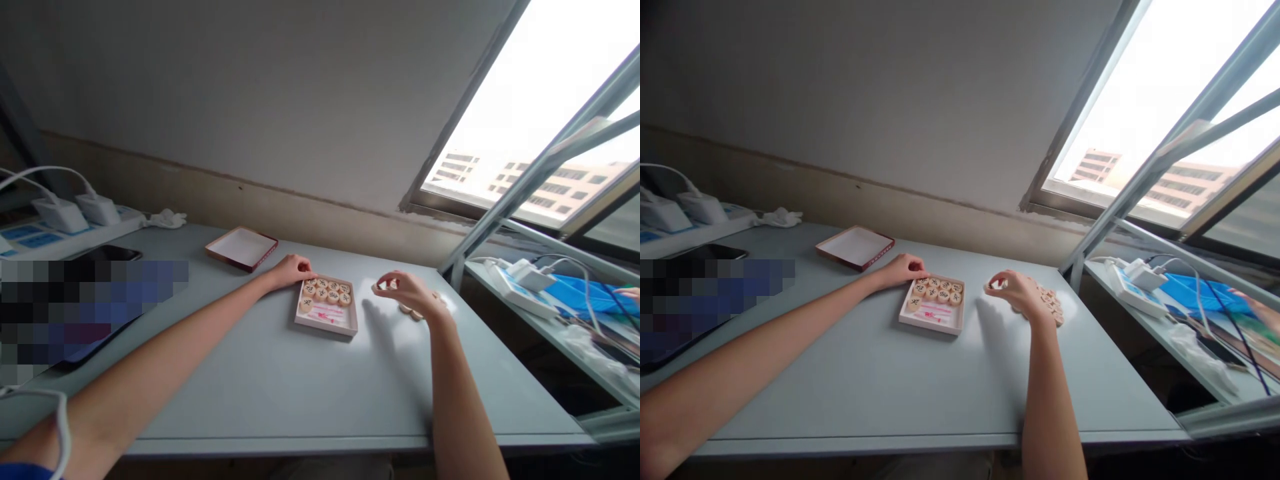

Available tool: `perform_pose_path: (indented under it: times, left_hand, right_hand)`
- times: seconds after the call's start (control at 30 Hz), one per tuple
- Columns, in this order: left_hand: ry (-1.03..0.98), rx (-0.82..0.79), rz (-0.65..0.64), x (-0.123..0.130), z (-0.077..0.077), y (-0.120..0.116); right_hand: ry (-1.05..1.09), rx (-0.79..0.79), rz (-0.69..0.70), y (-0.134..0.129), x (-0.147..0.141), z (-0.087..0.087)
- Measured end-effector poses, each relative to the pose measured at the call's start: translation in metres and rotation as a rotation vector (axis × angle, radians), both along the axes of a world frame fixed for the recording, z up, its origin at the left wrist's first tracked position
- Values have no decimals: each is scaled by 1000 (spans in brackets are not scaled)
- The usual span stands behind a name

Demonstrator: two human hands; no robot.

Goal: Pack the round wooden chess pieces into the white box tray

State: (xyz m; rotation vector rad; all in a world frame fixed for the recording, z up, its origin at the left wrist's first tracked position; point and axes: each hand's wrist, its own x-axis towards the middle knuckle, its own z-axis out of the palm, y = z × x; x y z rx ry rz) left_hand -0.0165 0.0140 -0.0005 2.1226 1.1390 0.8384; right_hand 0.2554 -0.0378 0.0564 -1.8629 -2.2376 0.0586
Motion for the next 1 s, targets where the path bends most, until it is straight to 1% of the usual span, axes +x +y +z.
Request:
perform_pose_path:
  times: [0.07, 0.13, 0.17, 0.23, 0.33, 0.47, 0.6, 0.77, 1.0]
  left_hand:
    - [-7, -1, -4, 0, -1, 1]
    - [-8, 4, -6, 0, -1, 1]
    - [-8, 8, -8, 0, -2, 1]
    - [-7, 17, -13, -1, -2, 1]
    - [-3, 20, -20, -1, -1, 1]
    - [9, 22, -18, -1, 0, 0]
    - [15, 13, -15, -1, -1, 0]
    - [13, 28, -20, -1, -1, 1]
    - [24, 31, -6, -1, -2, 2]
  right_hand:
    - [136, -32, 217, -4, -24, 3]
    - [149, -60, 401, -9, -51, 2]
    - [119, -58, 461, -11, -63, 0]
    - [45, -40, 527, -17, -82, -5]
    - [-37, 1, 532, -21, -94, -12]
    - [-78, 39, 525, -24, -94, -12]
    - [-85, 40, 545, -25, -91, -10]
    - [-64, 47, 540, -24, -92, -13]
    - [-24, 140, 534, -25, -109, -22]
